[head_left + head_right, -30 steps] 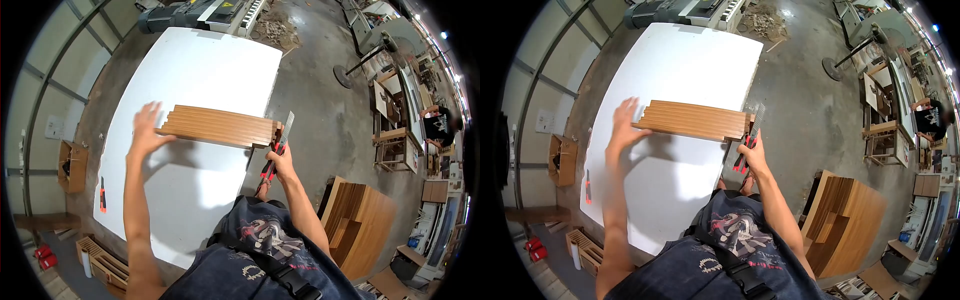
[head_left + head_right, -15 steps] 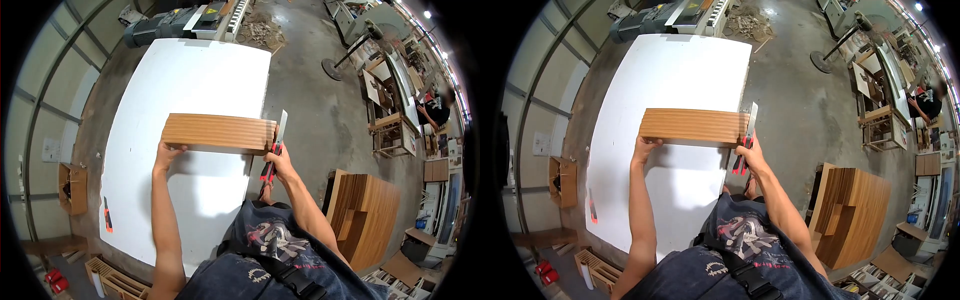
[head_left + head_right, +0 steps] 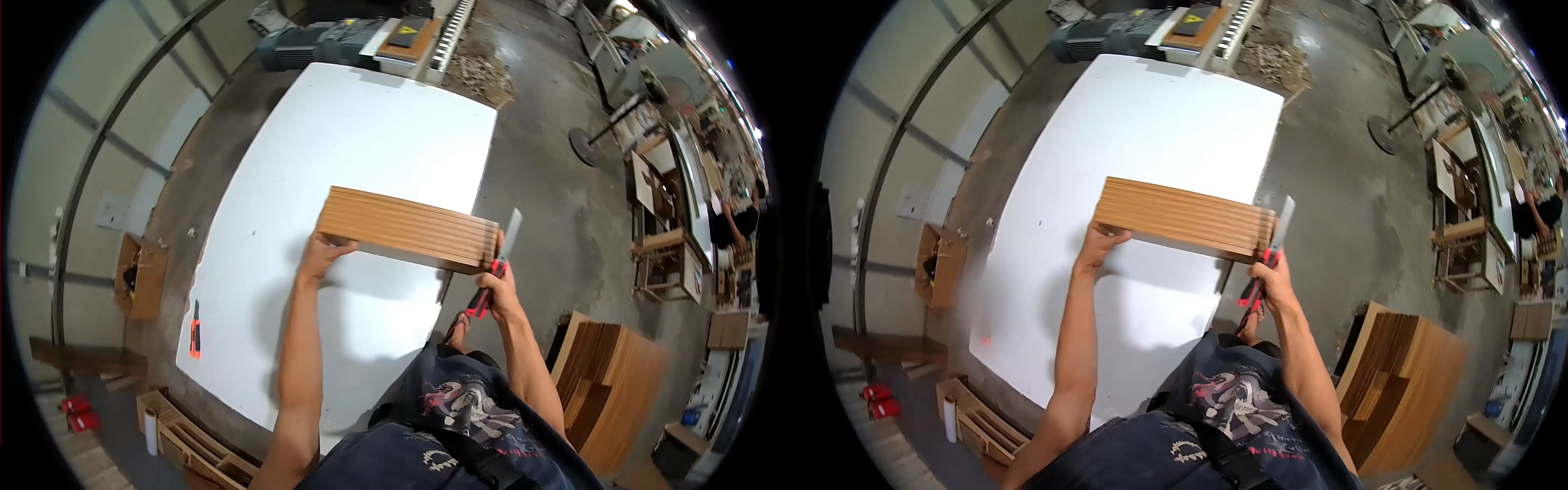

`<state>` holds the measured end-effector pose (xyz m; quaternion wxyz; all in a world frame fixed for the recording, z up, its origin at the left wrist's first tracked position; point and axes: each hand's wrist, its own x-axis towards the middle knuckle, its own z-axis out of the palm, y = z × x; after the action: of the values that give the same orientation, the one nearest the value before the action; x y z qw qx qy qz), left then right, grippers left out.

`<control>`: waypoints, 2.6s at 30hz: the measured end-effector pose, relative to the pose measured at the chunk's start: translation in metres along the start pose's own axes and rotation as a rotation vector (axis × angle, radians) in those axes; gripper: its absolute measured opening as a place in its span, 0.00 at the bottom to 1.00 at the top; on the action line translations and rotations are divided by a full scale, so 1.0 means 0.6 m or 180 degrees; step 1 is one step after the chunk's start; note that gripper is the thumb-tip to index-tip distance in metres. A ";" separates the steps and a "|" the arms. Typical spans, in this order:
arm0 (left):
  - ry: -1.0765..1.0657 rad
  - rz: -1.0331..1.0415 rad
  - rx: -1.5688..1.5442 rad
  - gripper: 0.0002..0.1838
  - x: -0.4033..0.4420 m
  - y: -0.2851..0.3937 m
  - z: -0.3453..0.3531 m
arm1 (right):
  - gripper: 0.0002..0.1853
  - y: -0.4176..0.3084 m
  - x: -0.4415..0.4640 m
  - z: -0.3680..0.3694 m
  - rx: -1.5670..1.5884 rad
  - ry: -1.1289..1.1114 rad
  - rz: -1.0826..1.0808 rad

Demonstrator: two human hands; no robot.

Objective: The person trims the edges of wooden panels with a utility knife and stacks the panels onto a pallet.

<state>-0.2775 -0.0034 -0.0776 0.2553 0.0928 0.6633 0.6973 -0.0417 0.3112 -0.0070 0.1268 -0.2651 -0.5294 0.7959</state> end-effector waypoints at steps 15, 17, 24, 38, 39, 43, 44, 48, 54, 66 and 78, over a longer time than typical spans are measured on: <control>0.0061 0.0031 -0.0014 0.62 -0.011 0.024 0.024 | 0.57 -0.020 -0.002 0.000 -0.0257 -0.0071 -0.0010; 0.0066 0.0003 0.0023 0.61 -0.006 0.007 0.020 | 0.57 -0.026 -0.009 0.006 -0.0393 -0.0033 0.0031; 0.0070 0.0156 0.0072 0.62 -0.024 0.022 0.039 | 0.58 -0.024 -0.008 0.004 -0.0506 0.0060 -0.0182; -0.0118 0.0550 0.0262 0.67 -0.020 0.048 0.032 | 0.57 -0.016 -0.003 -0.006 -0.0522 0.0316 -0.0187; -0.0099 0.0552 0.0230 0.67 -0.018 0.046 0.035 | 0.57 -0.015 -0.002 -0.010 -0.0496 0.0266 -0.0166; -0.0082 0.0499 -0.0006 0.67 -0.021 0.053 0.044 | 0.59 -0.019 -0.005 -0.004 -0.0419 0.0233 -0.0081; -0.0092 0.0473 -0.0093 0.67 -0.023 0.056 0.045 | 0.59 -0.018 -0.004 -0.002 -0.0369 0.0239 -0.0103; -0.0038 0.0427 -0.0052 0.66 -0.022 0.045 0.044 | 0.58 -0.017 -0.006 0.006 -0.0294 0.0287 -0.0318; 0.0097 0.0446 0.0123 0.68 -0.021 0.035 0.043 | 0.56 -0.024 -0.013 0.022 -0.0182 0.0384 -0.0239; -0.0057 0.0423 0.0015 0.63 -0.008 0.007 0.039 | 0.56 -0.011 -0.008 -0.001 -0.0370 0.0487 -0.0240; -0.0082 0.0053 -0.0076 0.60 -0.021 0.029 0.051 | 0.59 -0.017 -0.007 -0.008 -0.0138 0.0353 -0.0112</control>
<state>-0.2564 0.0179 -0.0551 0.2591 0.1043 0.6508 0.7060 -0.0363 0.3171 0.0018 0.1641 -0.3022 -0.5432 0.7659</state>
